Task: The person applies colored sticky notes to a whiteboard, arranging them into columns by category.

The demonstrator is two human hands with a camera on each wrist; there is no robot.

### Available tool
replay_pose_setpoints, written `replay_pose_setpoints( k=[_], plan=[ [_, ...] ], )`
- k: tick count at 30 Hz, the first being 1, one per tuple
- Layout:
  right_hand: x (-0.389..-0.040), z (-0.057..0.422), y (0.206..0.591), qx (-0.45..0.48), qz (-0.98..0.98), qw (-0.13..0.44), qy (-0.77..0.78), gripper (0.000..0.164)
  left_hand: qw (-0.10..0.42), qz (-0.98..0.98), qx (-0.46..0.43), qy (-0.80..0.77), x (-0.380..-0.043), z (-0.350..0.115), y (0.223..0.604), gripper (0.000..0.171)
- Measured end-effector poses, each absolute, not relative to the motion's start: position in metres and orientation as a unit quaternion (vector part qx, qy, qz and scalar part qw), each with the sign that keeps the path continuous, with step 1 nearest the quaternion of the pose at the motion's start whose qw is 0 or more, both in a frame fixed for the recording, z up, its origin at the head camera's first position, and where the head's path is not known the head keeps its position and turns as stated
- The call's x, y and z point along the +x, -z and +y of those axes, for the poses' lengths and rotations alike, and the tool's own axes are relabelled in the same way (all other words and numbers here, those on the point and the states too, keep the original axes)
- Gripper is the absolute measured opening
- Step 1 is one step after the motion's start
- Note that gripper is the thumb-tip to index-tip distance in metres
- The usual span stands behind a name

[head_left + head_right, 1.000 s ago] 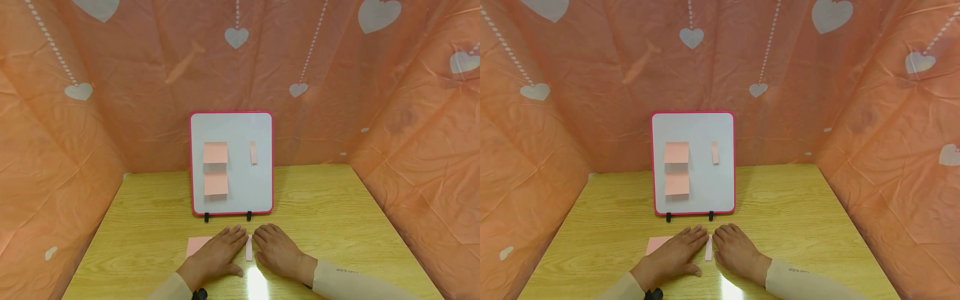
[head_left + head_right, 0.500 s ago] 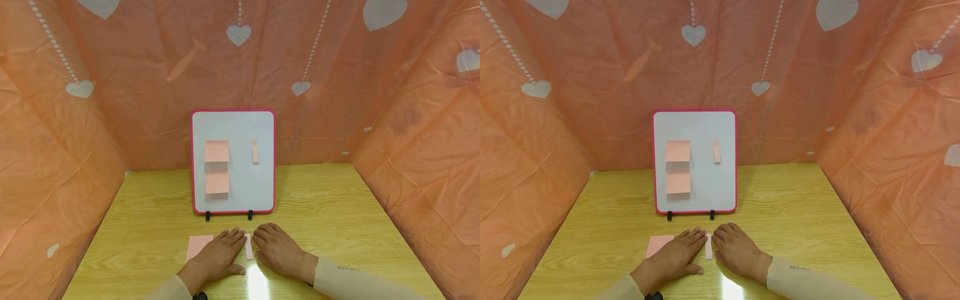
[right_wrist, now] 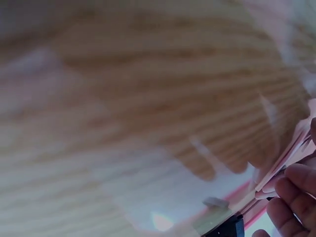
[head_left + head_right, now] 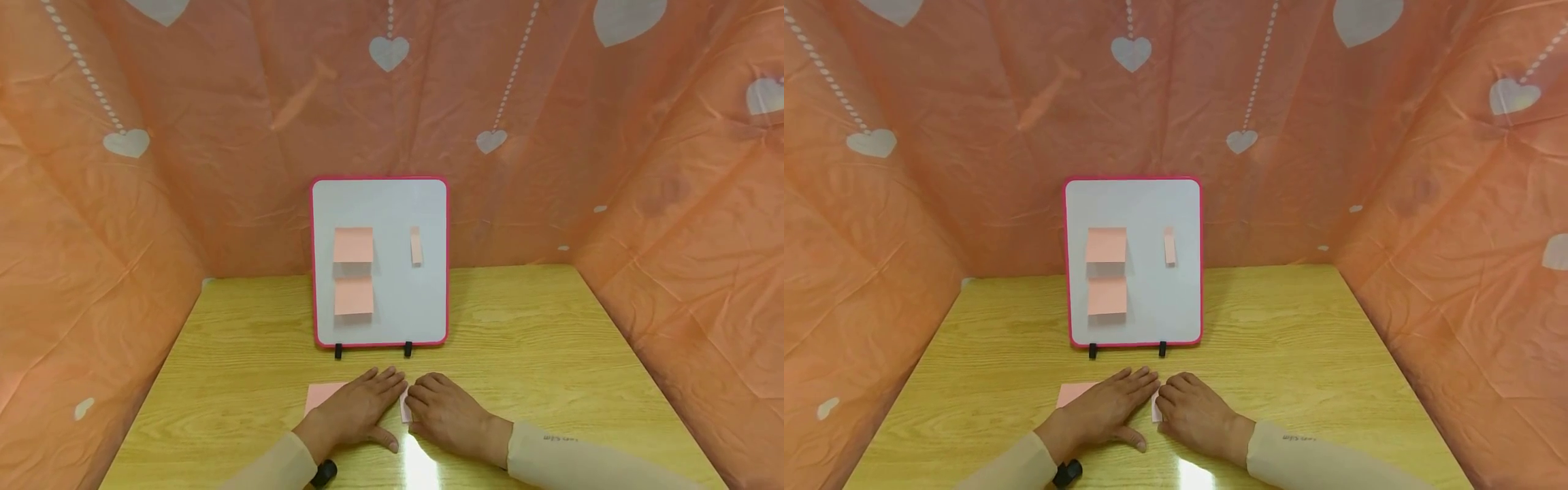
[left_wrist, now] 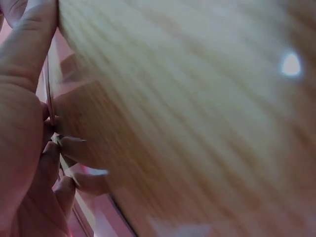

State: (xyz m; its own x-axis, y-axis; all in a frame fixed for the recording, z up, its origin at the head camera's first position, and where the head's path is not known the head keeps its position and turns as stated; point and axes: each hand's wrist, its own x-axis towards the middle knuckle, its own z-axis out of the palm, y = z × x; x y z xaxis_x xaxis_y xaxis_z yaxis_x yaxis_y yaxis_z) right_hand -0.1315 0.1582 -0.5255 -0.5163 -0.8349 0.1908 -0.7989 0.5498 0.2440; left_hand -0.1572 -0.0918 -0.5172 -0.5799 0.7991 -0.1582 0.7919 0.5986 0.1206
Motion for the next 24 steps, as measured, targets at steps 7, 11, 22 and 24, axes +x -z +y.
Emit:
replay_pose_setpoints(
  k=[7,11,22,24],
  plan=[
    [-0.1317,0.1559,0.5269,0.474,-0.866,0.144,0.07,0.042,0.084,0.887,0.453,-0.02,-0.1578,-0.0928,0.5196,0.11],
    [-0.1317,0.1547,0.5267,0.474,-0.865,0.143,0.074,0.042,0.096,0.891,0.444,-0.024,-0.1581,-0.0925,0.5201,0.111],
    [-0.1331,0.1531,0.5255,0.47,-0.871,0.124,0.063,0.042,0.107,0.894,0.435,-0.034,-0.1583,-0.0927,0.5213,0.112],
    [-0.1338,0.1526,0.5259,0.47,-0.872,0.127,0.06,0.04,0.11,0.894,0.434,-0.037,-0.1584,-0.0926,0.5216,0.112]
  ],
)
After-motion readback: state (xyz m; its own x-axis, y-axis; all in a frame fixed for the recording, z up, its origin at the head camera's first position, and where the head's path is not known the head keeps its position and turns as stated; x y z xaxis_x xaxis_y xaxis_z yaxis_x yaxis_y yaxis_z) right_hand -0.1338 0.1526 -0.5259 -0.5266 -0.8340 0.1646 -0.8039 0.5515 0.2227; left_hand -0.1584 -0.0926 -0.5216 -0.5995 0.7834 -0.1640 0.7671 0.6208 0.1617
